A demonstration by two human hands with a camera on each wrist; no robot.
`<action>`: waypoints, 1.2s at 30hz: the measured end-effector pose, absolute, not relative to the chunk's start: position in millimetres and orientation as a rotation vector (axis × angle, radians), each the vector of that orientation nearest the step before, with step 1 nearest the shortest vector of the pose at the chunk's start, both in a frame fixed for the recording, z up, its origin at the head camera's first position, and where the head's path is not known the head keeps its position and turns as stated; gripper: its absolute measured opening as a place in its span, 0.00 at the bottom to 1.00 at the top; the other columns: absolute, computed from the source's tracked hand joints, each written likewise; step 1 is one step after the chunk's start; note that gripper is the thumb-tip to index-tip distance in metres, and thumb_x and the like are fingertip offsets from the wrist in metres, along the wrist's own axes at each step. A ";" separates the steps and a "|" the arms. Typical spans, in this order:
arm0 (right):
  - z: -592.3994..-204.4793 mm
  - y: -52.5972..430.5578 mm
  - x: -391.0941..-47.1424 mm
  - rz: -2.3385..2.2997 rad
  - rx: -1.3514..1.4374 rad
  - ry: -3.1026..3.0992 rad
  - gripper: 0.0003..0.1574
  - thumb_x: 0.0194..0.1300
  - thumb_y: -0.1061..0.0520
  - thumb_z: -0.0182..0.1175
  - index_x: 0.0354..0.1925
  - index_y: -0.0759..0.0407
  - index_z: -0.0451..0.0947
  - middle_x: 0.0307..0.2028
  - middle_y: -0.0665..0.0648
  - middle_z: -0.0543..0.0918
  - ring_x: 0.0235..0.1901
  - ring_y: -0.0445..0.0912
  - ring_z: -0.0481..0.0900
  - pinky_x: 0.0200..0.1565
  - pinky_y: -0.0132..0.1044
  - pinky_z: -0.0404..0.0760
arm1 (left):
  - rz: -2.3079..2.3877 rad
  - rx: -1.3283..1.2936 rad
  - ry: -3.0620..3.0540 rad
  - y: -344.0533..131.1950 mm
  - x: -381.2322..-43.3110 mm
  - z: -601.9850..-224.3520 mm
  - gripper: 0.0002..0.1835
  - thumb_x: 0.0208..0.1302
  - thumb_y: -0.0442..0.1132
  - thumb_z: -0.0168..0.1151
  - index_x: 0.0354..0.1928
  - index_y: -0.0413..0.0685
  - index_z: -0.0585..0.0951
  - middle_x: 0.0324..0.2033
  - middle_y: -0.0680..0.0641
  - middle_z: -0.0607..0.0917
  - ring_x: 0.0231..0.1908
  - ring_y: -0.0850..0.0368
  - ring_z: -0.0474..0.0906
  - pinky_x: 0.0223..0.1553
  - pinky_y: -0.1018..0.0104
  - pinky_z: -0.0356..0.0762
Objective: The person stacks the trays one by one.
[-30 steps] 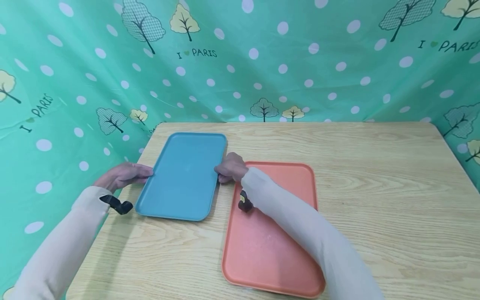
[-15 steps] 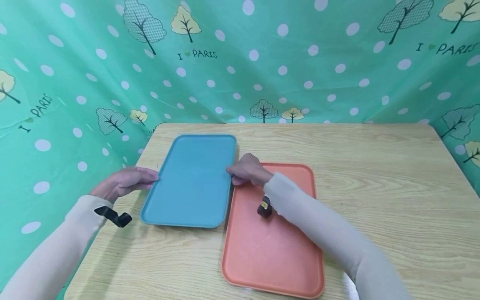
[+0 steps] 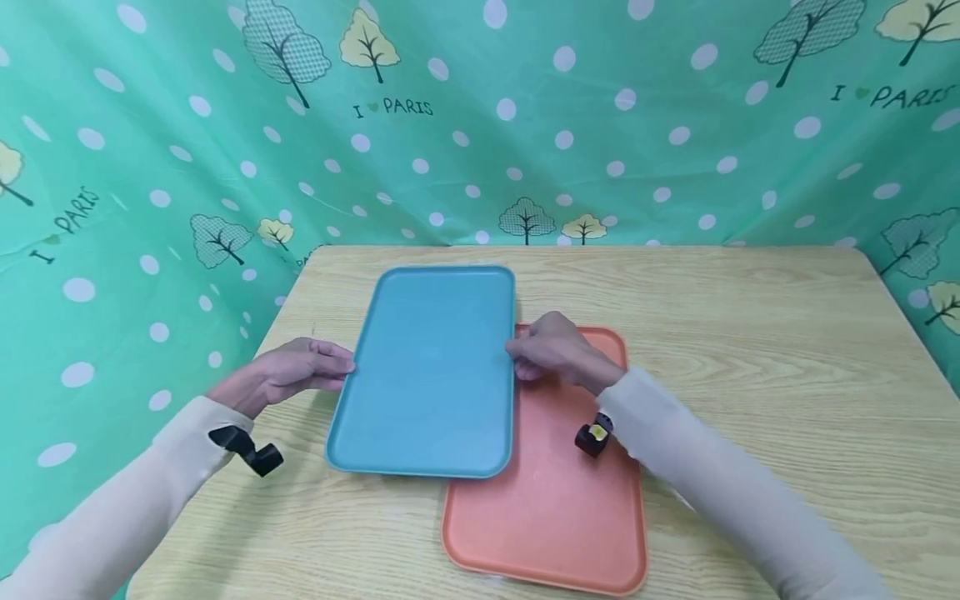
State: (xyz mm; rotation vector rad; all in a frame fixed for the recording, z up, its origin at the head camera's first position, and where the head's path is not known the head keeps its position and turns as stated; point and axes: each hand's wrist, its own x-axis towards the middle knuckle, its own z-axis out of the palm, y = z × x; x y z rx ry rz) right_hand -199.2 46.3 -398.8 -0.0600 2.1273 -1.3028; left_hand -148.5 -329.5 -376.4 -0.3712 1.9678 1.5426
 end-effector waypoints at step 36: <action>-414.7 161.0 -132.5 -1.313 -0.064 2.159 0.08 0.60 0.63 0.53 0.32 0.69 0.77 0.22 0.55 0.81 0.23 0.42 0.80 0.29 0.36 0.85 | 1.468 -0.262 1.869 -220.9 -124.6 -398.1 0.06 0.60 0.26 0.66 0.39 0.32 0.83 0.29 0.46 0.87 0.28 0.58 0.86 0.40 0.64 0.86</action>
